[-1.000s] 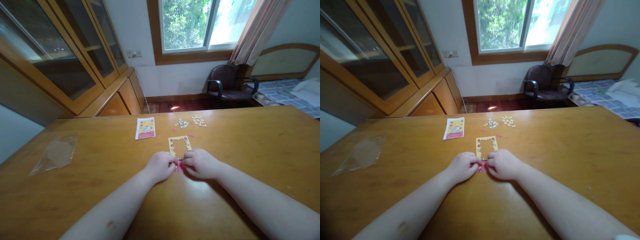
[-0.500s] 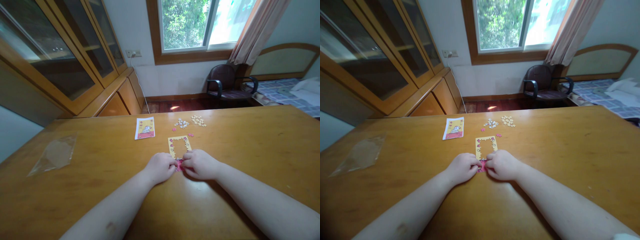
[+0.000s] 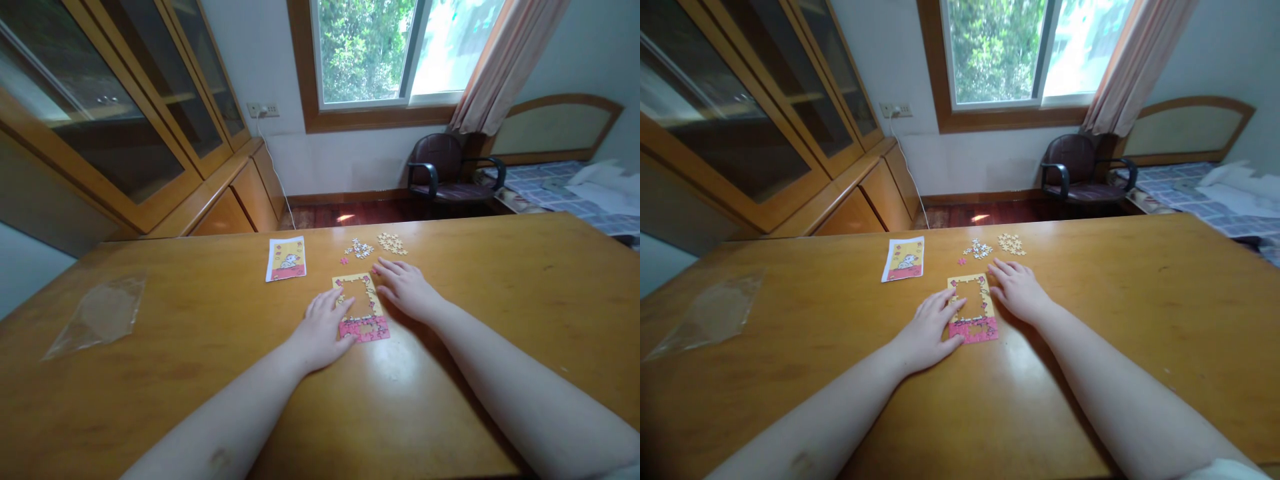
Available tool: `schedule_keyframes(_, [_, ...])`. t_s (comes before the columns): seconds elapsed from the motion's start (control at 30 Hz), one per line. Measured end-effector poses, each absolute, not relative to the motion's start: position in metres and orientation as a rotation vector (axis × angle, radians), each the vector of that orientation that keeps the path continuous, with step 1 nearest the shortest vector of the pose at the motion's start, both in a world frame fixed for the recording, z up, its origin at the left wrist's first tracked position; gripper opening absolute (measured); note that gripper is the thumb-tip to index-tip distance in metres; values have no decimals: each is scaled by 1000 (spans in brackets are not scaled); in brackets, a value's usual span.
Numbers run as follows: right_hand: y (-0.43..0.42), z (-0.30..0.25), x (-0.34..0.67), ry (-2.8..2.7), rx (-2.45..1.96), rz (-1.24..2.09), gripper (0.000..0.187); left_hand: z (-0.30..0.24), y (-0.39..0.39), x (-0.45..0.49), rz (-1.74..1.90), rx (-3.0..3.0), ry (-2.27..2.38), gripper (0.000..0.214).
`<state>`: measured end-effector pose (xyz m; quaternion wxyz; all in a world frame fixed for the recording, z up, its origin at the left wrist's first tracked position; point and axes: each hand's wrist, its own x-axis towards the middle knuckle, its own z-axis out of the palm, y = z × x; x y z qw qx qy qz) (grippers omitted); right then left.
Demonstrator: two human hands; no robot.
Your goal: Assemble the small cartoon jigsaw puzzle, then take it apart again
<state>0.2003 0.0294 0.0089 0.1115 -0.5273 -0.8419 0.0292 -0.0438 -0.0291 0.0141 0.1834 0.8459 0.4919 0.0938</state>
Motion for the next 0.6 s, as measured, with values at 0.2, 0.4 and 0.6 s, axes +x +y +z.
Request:
schedule_keyframes(0.2, [39,-1,208,-2520,-1620,158,41,5,-23,-46,50,2362,1422,85])
schedule_keyframes(0.4, [28,18,204,-2580,-1640,95,27,4,-22,-46,9,2378,1409,87])
schedule_keyframes(0.6, [23,27,203,-2636,-1727,161,28,7,-21,-47,-2,2355,1456,87])
